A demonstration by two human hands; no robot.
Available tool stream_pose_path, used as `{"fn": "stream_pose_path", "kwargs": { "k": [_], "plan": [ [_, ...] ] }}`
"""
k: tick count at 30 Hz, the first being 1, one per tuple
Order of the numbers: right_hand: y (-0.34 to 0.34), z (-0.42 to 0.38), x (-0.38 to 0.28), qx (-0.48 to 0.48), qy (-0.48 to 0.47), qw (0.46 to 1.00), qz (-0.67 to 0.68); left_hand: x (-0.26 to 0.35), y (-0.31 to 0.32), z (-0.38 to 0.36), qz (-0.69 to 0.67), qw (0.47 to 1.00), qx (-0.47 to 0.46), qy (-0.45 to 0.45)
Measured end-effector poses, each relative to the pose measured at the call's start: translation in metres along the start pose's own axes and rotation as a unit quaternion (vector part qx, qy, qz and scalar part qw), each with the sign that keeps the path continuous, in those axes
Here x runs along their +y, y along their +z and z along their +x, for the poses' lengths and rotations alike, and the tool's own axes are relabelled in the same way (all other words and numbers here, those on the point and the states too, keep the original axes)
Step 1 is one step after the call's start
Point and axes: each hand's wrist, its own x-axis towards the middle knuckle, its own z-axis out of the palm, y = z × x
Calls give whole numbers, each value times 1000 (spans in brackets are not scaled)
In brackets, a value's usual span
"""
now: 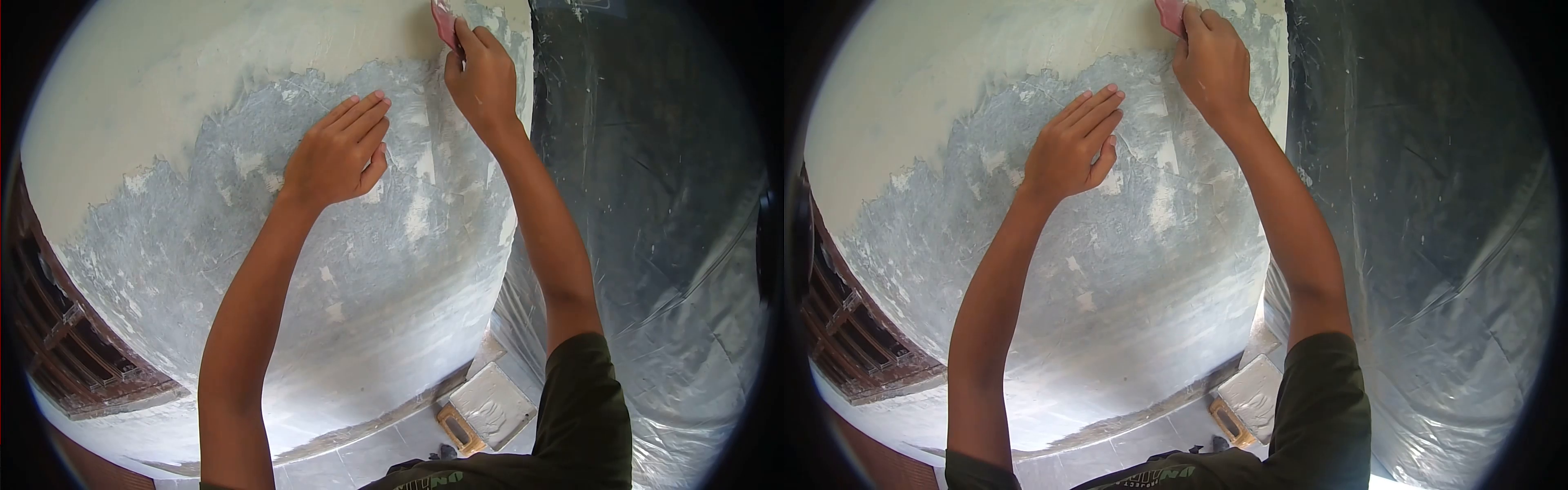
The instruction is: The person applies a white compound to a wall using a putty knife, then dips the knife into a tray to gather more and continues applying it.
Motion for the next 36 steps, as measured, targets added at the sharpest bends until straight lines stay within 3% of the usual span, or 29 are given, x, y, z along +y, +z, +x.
{"fn": "stream_pose_path", "kwargs": {
  "k": [3,7,11,15,20,23,26,28,32,34,36],
  "plan": [
    [20,2,10,-27,-24,999,-27,0,0,0,-13,1000,-22,-15],
    [4,-71,-38,-89,-19,995,38,2,-2,-1,-15,1000,-20,-18],
    [-18,-33,-40,-38,-4,998,48,0,0,-1,-12,1000,-17,-14],
    [15,15,0,-20,7,1000,-20,-1,1,-1,-16,1000,-12,-14],
    [15,-51,-42,-19,-76,997,22,1,-4,1,-18,999,-22,-19],
    [-9,-39,-46,-47,-26,996,70,2,-3,1,-17,1000,-16,-19],
    [9,13,-2,19,-8,1000,10,0,2,-3,-18,1000,-16,-17],
    [22,24,14,0,-19,1000,-13,0,2,-2,-19,1000,-17,-17],
    [26,-17,-12,-4,-85,996,-3,1,-1,-1,-22,999,-20,-16],
    [5,-45,-40,-53,-89,994,27,2,-4,-1,-24,999,-31,-19],
    [-7,-40,-40,-31,-106,993,52,1,-3,0,-24,999,-39,-25]
  ]
}}
